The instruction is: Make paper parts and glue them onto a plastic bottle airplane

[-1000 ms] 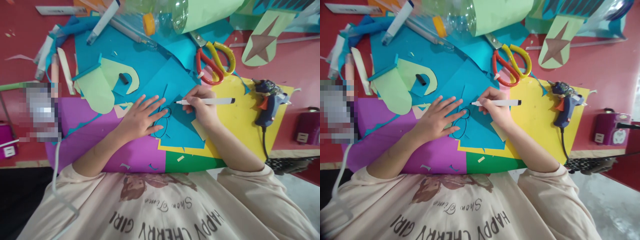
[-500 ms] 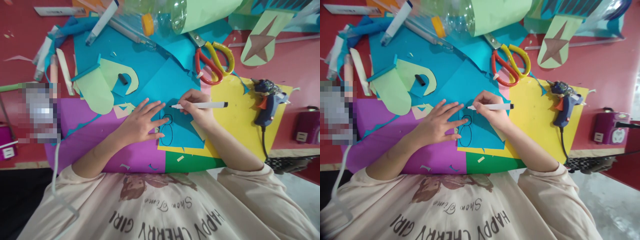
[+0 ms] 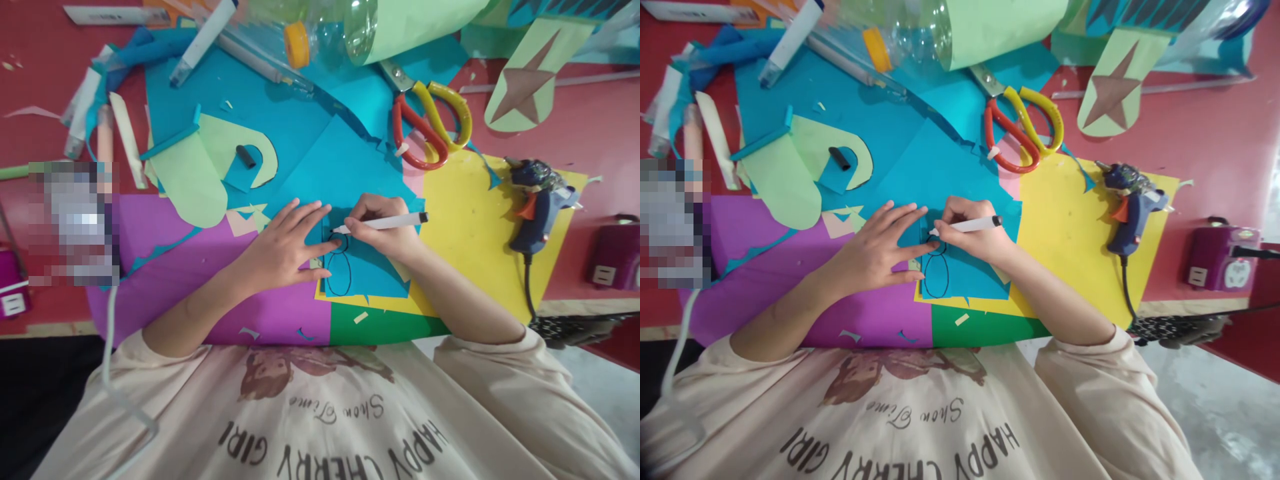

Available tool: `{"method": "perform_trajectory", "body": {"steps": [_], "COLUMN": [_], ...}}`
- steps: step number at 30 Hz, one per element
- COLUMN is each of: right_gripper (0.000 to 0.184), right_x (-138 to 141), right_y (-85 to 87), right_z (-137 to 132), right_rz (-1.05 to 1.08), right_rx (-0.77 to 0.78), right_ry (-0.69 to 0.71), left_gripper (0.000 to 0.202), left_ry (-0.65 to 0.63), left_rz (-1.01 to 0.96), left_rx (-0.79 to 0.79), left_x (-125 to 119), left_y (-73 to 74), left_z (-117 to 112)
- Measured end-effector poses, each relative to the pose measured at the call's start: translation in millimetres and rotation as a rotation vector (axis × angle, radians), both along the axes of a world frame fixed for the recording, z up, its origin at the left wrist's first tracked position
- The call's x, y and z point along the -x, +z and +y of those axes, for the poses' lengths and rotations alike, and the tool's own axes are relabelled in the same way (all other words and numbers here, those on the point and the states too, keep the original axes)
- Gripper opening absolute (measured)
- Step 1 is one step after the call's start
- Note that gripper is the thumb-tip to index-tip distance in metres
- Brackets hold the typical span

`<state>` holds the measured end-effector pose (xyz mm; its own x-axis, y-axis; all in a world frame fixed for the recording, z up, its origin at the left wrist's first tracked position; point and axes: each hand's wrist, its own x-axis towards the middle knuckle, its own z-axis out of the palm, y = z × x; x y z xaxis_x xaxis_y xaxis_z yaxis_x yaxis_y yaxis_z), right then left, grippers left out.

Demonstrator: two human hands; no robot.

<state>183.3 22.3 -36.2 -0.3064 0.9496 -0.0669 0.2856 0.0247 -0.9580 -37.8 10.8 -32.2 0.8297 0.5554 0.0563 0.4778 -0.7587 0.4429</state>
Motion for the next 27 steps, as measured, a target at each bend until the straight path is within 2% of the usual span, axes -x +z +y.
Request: {"method": "perform_trajectory", "body": {"steps": [6, 15, 27], "right_gripper": [0.031, 0.034, 0.034], "right_x": [0.0, 0.6, 1.3], "right_y": [-0.3, 0.0, -0.6], "right_z": [0.2, 0.5, 0.9], "right_rz": [-0.013, -0.018, -0.010], "right_rx": [0.020, 0.017, 0.006], "right_ry": [0.007, 0.016, 0.009], "left_gripper": [0.049, 0.049, 0.047], "left_ry": [-0.014, 0.004, 0.000], "left_rz": [0.004, -0.006, 0.004], "left_rx": [-0.039, -0.001, -0.026], "left_x": [-0.7, -0.5, -0.8], "left_y": [1.0, -0.2, 0.3], "left_z": [0.1, 0.2, 0.1]}}
